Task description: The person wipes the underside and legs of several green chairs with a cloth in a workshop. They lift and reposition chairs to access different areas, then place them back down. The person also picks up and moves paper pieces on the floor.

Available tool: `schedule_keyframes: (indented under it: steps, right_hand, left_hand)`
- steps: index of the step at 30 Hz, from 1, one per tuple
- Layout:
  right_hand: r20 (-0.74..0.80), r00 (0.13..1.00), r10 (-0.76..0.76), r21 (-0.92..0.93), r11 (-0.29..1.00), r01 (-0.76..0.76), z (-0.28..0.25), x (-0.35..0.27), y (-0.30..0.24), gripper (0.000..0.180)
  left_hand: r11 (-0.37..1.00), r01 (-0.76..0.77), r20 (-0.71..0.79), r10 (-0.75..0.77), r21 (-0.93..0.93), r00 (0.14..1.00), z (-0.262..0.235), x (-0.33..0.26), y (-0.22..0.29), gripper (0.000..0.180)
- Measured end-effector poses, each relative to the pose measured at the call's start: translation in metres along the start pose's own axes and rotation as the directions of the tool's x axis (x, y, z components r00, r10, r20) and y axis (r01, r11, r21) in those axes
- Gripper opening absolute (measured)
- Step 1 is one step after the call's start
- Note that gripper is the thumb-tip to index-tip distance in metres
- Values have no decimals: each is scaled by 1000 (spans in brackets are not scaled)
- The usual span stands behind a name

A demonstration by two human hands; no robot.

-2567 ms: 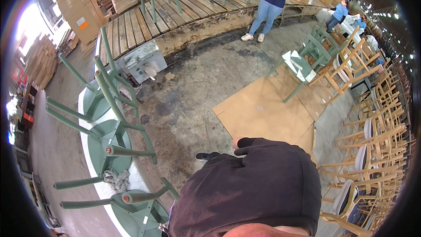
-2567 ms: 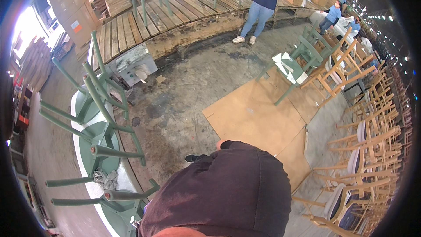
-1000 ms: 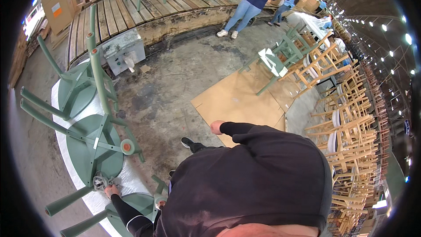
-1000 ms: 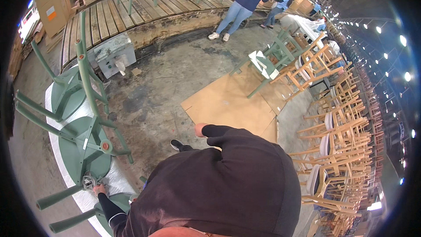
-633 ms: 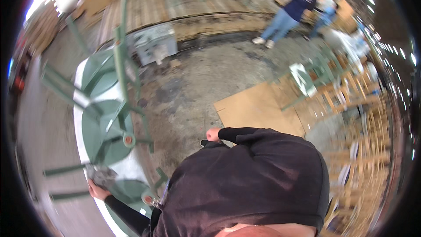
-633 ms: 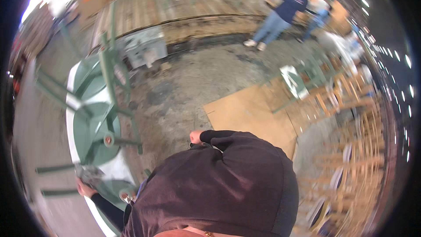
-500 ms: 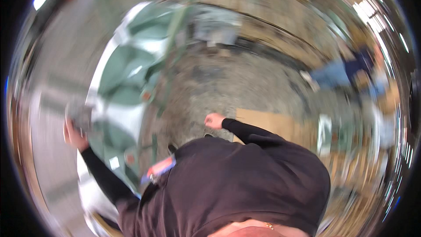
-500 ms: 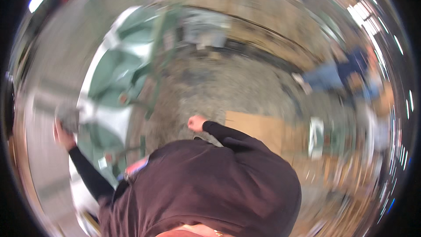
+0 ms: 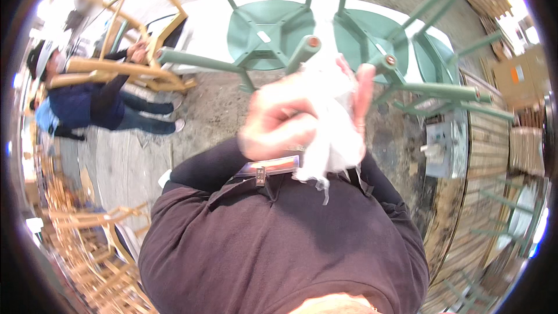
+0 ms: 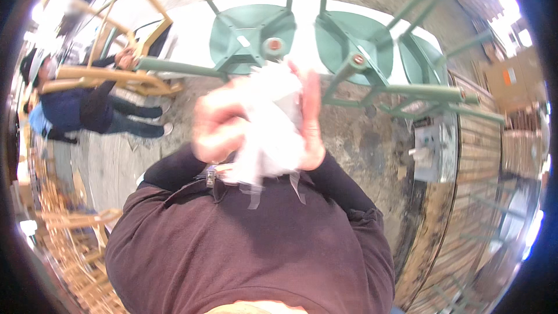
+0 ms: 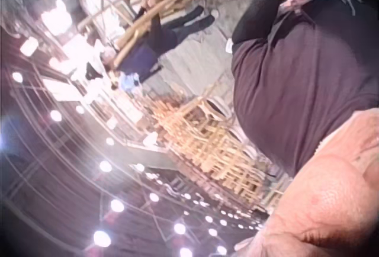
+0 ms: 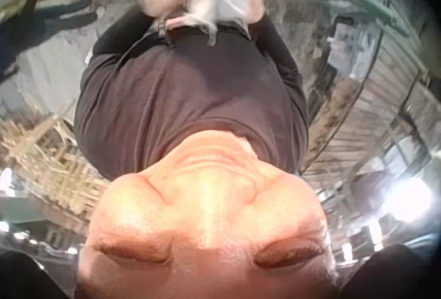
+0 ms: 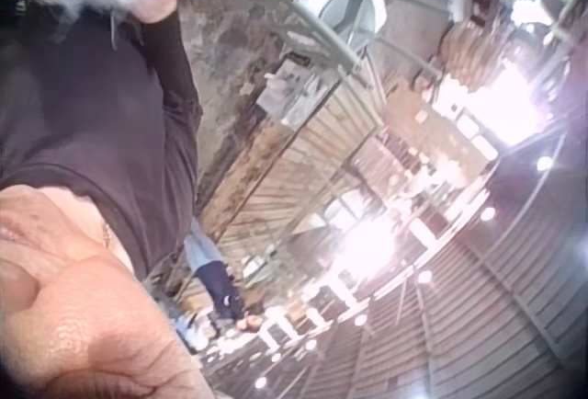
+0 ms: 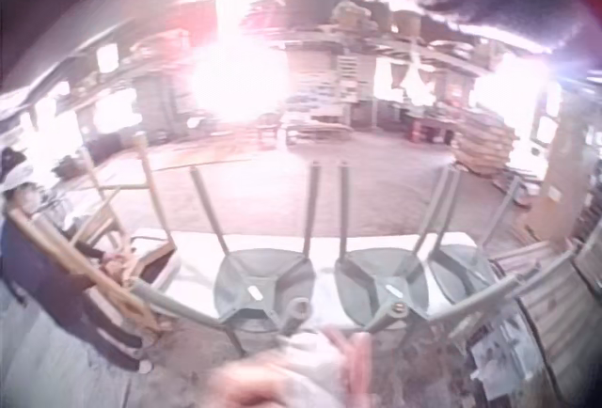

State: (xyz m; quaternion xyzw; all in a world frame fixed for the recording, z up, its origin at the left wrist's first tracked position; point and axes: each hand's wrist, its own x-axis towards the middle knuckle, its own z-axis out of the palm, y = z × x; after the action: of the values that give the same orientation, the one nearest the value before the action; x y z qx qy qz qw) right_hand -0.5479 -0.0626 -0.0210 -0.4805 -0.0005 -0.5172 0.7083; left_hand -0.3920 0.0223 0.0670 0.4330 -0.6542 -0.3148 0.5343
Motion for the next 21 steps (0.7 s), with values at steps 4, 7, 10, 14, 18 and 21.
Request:
schedule_keyframes:
  steps: [4,7,10,14,18,21]
  right_hand:
    - [-10,969,247,-386,893,-231,-8,-8,61,61]
    - [-8,863,505,-197,845,-497,-6,-12,117,37]
    - [-25,748,664,141,743,-654,14,10,155,38]
    - [180,948,262,159,944,-291,79,98,207,68]
    - [442,697,565,529,463,-711,159,144,279,76]
    - [425,868,-258,-573,665,479,159,139,330,76]
  left_hand:
    - [962,270,42,-268,-37,962,-3,-34,-35,39]
    - [849,479,-197,-442,225,875,-62,-72,-48,26]
    - [890,454,-631,-374,-40,680,-135,-112,-46,24]
    - [933,332,-880,-37,140,473,-215,-119,-65,32]
    - [855,268,-711,155,444,686,-277,-80,-106,43]
    - [880,186,-574,113,437,811,-292,-40,-138,57]
